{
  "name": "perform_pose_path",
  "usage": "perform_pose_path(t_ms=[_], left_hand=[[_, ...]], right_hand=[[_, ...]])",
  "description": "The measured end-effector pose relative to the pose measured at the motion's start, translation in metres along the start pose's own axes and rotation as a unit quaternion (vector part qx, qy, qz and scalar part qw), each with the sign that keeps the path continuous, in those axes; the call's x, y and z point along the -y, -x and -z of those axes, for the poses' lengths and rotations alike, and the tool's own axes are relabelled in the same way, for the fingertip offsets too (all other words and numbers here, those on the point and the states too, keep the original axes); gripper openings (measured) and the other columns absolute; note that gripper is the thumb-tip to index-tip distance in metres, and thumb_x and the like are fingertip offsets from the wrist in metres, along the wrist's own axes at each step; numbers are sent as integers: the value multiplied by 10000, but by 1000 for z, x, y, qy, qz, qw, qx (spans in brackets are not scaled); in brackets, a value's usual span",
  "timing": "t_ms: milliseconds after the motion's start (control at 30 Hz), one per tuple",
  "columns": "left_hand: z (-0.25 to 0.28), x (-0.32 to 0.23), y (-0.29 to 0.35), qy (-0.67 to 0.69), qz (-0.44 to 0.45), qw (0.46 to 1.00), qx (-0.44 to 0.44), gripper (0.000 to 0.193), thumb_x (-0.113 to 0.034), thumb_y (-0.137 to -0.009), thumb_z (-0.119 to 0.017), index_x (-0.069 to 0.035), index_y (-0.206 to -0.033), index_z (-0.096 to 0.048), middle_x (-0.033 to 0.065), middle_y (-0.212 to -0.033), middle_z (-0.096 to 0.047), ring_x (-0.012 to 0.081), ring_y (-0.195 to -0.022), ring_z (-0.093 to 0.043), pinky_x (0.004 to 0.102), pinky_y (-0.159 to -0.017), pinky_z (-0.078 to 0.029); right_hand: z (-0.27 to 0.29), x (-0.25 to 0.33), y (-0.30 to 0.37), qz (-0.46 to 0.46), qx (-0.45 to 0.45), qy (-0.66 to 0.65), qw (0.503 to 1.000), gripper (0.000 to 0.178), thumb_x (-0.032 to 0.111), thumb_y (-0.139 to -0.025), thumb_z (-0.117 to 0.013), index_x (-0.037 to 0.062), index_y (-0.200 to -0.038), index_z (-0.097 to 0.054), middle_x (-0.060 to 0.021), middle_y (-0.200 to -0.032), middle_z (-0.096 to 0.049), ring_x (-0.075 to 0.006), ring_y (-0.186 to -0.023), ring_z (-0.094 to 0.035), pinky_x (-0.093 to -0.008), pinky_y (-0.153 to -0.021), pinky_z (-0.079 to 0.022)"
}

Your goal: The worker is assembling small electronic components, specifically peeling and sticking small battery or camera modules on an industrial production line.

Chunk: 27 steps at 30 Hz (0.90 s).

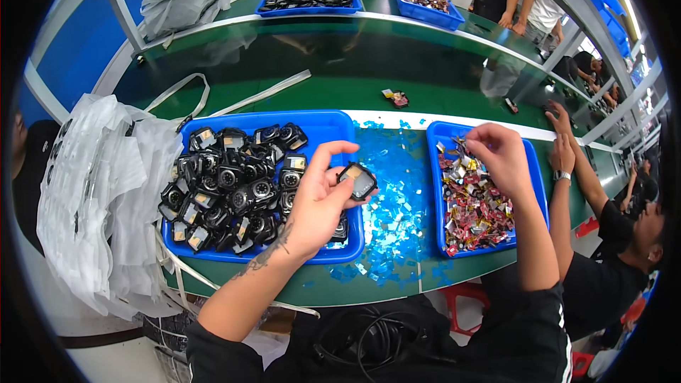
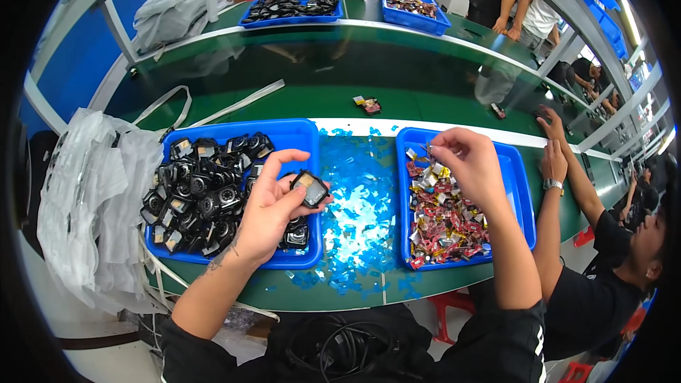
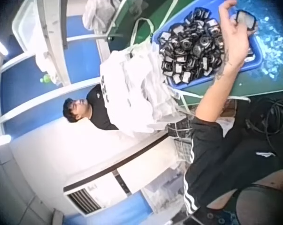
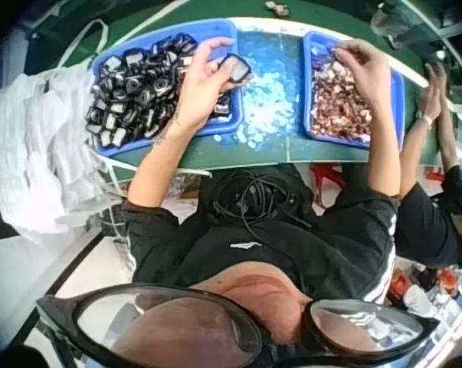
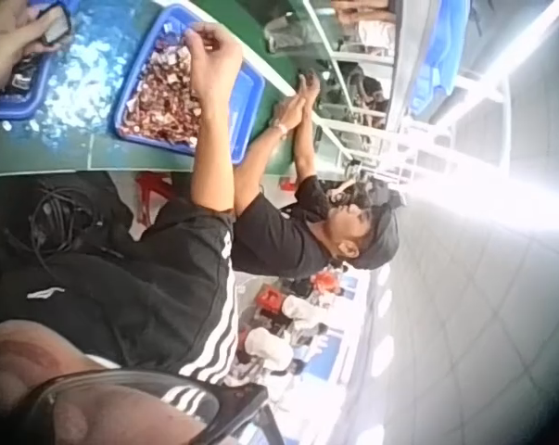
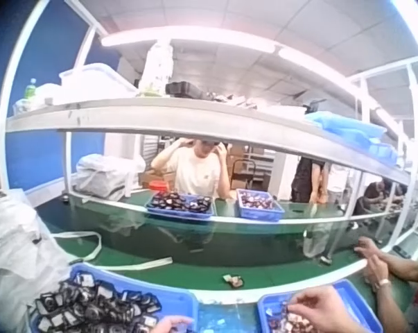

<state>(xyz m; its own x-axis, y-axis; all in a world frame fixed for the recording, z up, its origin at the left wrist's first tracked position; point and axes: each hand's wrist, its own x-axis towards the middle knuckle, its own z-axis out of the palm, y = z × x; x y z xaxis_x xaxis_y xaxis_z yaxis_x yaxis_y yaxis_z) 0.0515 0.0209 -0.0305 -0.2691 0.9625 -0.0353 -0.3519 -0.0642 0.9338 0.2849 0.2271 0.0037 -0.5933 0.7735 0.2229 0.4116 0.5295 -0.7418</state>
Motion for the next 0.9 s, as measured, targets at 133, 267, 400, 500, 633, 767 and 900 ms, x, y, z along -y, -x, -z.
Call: perform_pose_path(t_ms=[133,267,400,500,633,767,900], left_hand=[[3,5,-1,-83,-22,993,78,264,-53,-980,-467,-8,-1189,-620,95,-1080,-587,148,-926,-636,269,-833,-522],[-13,0,4,-237,-87,964,87,267,-73,-862,-674,-31,-1126,-674,47,-1037,-540,118,-915,-550,249,-797,-456],[-16,8,7,-288,-117,947,81,127,-102,-820,-731,-15,-912,-718,79,-960,-574,149,-875,-568,265,-762,-459],[-15,9,7,-307,-102,945,54,103,-92,-826,-717,-9,-888,-710,72,-919,-581,134,-810,-572,255,-694,-456],[-12,12,8,-278,-119,953,33,95,-81,-820,-711,-14,-887,-711,61,-896,-581,115,-784,-561,243,-661,-444],[-10,12,8,-259,-146,953,-55,79,-62,-812,-711,3,-856,-712,59,-865,-598,104,-752,-559,237,-662,-443],[-5,8,-1,-252,-123,959,-36,110,-74,-807,-730,17,-869,-724,40,-834,-610,85,-733,-548,229,-650,-425]], right_hand=[[-24,45,38,-32,38,-169,984,76,-23,-837,-682,-8,-882,-623,-12,-815,-642,-34,-712,-581,-182,-640,-465],[-48,66,53,-58,107,-285,951,108,-18,-833,-700,14,-851,-599,10,-798,-615,-4,-673,-548,-156,-597,-427],[-67,71,56,-56,129,-299,944,107,-1,-827,-707,14,-865,-609,0,-795,-622,-21,-673,-549,-173,-587,-428],[-80,69,55,38,76,-156,984,116,21,-820,-712,21,-885,-616,-10,-808,-626,-54,-694,-558,-200,-586,-437],[-88,72,59,22,42,-158,986,100,23,-815,-705,26,-868,-620,-30,-825,-611,-92,-722,-576,-225,-594,-450],[-83,74,69,96,16,-45,994,106,-9,-819,-689,7,-877,-601,-38,-794,-588,-102,-695,-580,-231,-616,-470],[-81,58,70,27,28,-106,994,147,-49,-819,-653,2,-944,-594,-57,-809,-596,-127,-683,-583,-238,-619,-474]])
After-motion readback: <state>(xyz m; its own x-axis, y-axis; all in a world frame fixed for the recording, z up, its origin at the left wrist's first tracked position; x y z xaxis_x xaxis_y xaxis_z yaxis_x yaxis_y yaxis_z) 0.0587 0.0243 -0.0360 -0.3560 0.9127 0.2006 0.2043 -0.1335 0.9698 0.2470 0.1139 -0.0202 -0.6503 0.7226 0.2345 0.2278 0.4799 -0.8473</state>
